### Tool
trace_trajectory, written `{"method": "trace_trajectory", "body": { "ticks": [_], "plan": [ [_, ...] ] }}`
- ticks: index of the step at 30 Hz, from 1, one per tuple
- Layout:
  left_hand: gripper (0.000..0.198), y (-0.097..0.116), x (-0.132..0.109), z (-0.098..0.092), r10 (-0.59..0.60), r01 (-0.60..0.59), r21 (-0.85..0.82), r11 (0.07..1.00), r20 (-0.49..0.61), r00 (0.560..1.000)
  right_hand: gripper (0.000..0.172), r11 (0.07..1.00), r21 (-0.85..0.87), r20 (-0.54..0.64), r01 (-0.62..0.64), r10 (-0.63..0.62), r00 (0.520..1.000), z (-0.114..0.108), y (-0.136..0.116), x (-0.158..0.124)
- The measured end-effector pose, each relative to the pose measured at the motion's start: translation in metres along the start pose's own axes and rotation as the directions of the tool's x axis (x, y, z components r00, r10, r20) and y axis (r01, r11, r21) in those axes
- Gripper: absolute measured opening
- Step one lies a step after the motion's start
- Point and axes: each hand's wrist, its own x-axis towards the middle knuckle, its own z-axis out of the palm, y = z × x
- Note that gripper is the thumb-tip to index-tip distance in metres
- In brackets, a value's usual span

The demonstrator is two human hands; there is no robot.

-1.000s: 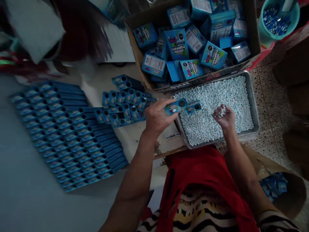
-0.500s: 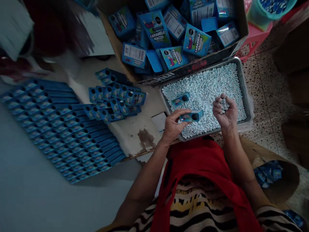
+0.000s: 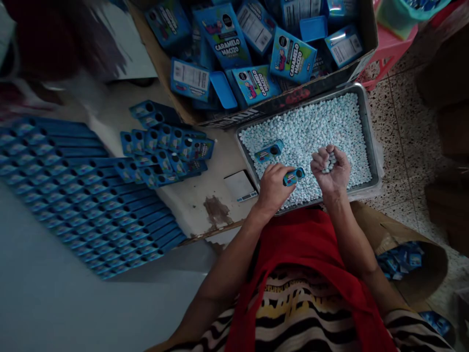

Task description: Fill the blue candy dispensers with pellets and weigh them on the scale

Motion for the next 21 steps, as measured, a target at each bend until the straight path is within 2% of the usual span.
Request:
{"method": "trace_trajectory", "body": {
  "ticks": [3, 6, 11, 13, 14, 16, 18, 21],
  "plan": [
    [0.041, -0.007, -0.002, 0.001, -0.065, 0.055, -0.149, 0.987, -0.063, 0.996, 0.025, 0.999, -0.042, -0.003, 0.031, -0.031, 1.0, -0.006, 0.003, 0.006],
    [0.04, -0.009, -0.002, 0.004, -0.085, 0.064, -0.262, 0.963, -0.071, 0.994, 0.029, 0.978, -0.169, 0.029, 0.123, -0.12, 0.992, 0.005, 0.011, 0.002],
    [0.037, 0.001, 0.0, 0.005, 0.002, -0.029, -0.269, 0.963, -0.102, 0.995, 0.044, 0.83, -0.465, 0.086, 0.309, -0.305, 0.949, 0.028, 0.029, -0.009],
    [0.035, 0.003, 0.001, 0.002, 0.012, -0.039, -0.238, 0.97, -0.11, 0.994, 0.051, 0.797, -0.506, 0.068, 0.331, -0.345, 0.936, 0.03, 0.035, -0.008],
    [0.035, 0.004, 0.002, 0.001, 0.013, -0.037, -0.22, 0.975, -0.112, 0.994, 0.053, 0.812, -0.486, 0.042, 0.324, -0.349, 0.936, 0.029, 0.037, -0.005],
    [0.037, 0.002, 0.001, -0.004, 0.011, -0.032, -0.188, 0.982, -0.116, 0.993, 0.055, 0.898, -0.361, -0.047, 0.254, -0.289, 0.956, 0.021, 0.037, 0.003],
    [0.038, -0.003, -0.005, -0.014, -0.005, -0.018, -0.183, 0.983, -0.12, 0.993, 0.053, 0.979, -0.167, -0.156, 0.116, -0.143, 0.977, 0.007, 0.032, 0.013],
    [0.036, -0.022, -0.029, -0.039, -0.087, 0.05, -0.238, 0.97, -0.149, 0.985, 0.045, 0.996, 0.052, -0.301, -0.069, 0.081, 0.95, -0.022, 0.019, 0.027]
  ]
}}
